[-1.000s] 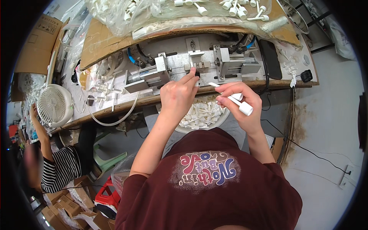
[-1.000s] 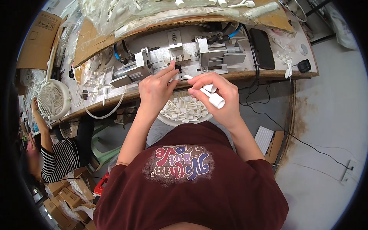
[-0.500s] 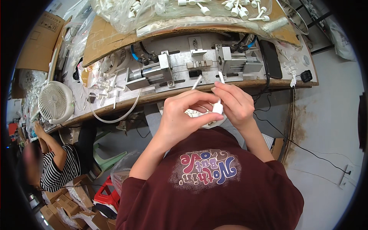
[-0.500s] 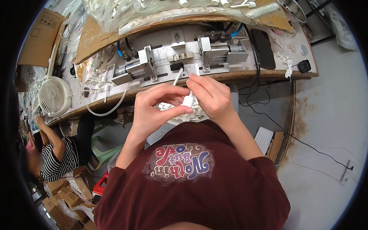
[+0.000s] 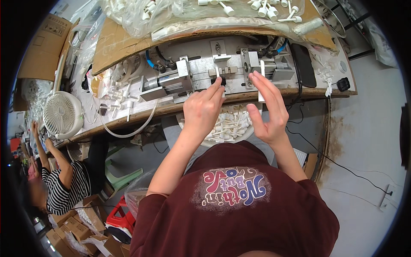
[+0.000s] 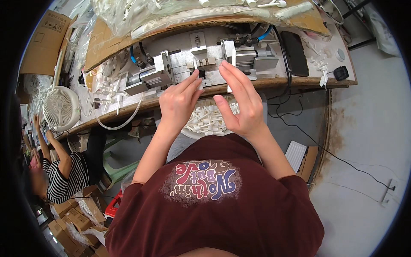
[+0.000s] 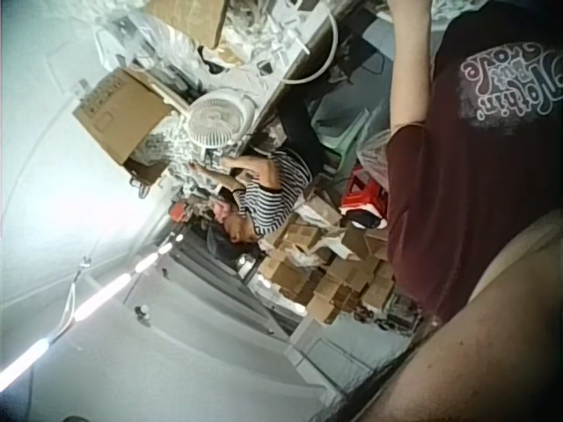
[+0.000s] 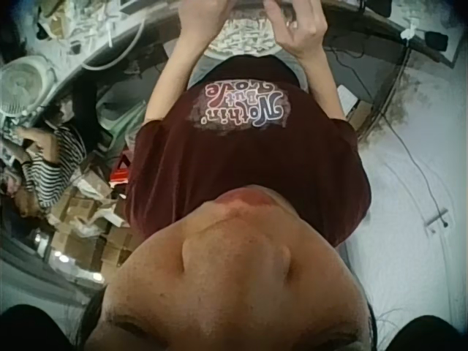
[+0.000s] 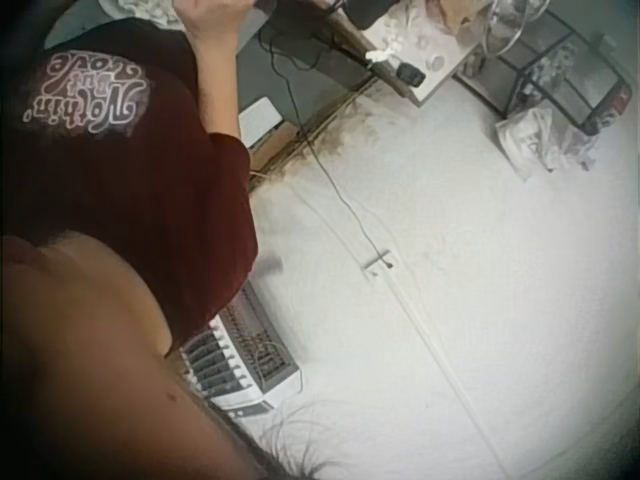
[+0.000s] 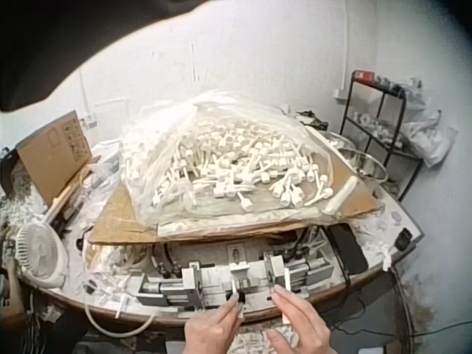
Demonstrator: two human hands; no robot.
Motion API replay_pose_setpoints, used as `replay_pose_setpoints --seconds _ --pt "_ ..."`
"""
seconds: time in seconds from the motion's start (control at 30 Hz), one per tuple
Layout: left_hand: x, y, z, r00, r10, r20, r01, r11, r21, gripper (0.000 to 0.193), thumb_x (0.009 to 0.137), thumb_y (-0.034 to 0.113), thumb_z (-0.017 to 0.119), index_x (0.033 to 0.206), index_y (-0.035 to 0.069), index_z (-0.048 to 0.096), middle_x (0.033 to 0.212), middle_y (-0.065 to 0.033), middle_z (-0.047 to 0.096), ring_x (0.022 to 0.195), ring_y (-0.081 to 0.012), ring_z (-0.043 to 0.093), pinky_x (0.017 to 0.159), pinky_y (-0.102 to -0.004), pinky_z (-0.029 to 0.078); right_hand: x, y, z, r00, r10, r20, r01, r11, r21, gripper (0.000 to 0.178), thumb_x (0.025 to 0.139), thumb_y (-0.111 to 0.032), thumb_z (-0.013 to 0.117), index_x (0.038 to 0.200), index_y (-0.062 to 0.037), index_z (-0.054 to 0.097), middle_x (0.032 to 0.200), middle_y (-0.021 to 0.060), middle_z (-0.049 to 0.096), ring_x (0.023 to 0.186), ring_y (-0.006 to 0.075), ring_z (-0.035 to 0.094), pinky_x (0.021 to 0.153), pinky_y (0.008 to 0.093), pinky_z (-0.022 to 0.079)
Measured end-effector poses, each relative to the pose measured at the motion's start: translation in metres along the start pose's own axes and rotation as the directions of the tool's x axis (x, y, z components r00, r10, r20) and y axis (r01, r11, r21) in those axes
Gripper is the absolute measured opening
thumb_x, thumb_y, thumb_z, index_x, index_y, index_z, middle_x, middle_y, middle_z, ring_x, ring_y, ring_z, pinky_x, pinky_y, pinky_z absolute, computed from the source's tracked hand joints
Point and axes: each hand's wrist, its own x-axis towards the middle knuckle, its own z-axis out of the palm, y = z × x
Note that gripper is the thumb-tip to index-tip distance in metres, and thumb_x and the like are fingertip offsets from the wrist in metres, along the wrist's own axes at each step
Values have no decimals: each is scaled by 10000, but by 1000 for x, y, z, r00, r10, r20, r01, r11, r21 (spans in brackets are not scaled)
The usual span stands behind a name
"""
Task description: Assembling small white plastic components using a pneumatic assembly machine on a workbench.
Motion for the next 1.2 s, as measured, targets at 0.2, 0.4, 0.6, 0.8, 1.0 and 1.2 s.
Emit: replay_pose_setpoints --seconds 0.2,0.4,0.6,0.8,1.0,1.2 --pt "13 -2 -1 997 -3 71 0 999 39 238 732 154 770 960 101 729 1113 -10 709 596 -218 644 584 -302 521 -3 4 1 998 49 27 -50 998 28 441 832 2 663 1260 45 566 1297 242 572 1172 350 597 946 368 503" --pt "16 -2 -2 994 -42 96 41 999 6 232 719 161 776 938 100 734 1103 -11 713 634 -232 676 600 -309 539 -9 3 13 977 191 -95 -152 935 320 386 767 41 732 1129 21 599 1327 212 559 1111 309 639 855 331 553" --pt "14 -4 -4 994 -49 97 52 998 -20 221 721 160 772 931 99 737 1099 -15 714 669 -234 691 614 -312 547 -3 -3 1 997 77 23 -79 989 121 295 730 30 760 1006 -13 662 1299 184 575 988 246 680 803 325 569" --pt "11 -6 -1 998 -29 63 32 999 -39 226 727 172 770 937 100 734 1107 -16 711 671 -231 688 610 -311 545 -5 -4 4 994 67 83 -75 993 94 299 726 3 769 1012 -9 683 1170 138 648 1002 257 664 822 332 553" --pt "-10 6 -23 972 7 234 33 985 -169 237 732 190 775 943 95 722 1047 -22 718 711 -239 689 619 -327 540 -1 15 18 987 -24 158 28 999 -26 257 770 -70 727 1017 -27 669 1178 100 665 890 242 681 751 326 549" --pt "-34 15 -25 881 127 455 35 943 -332 229 742 183 766 937 75 711 1025 -28 706 774 -250 686 658 -368 548 -1 19 44 949 -60 310 137 963 -233 215 772 -90 709 978 -52 660 1194 73 677 688 229 663 631 309 528"
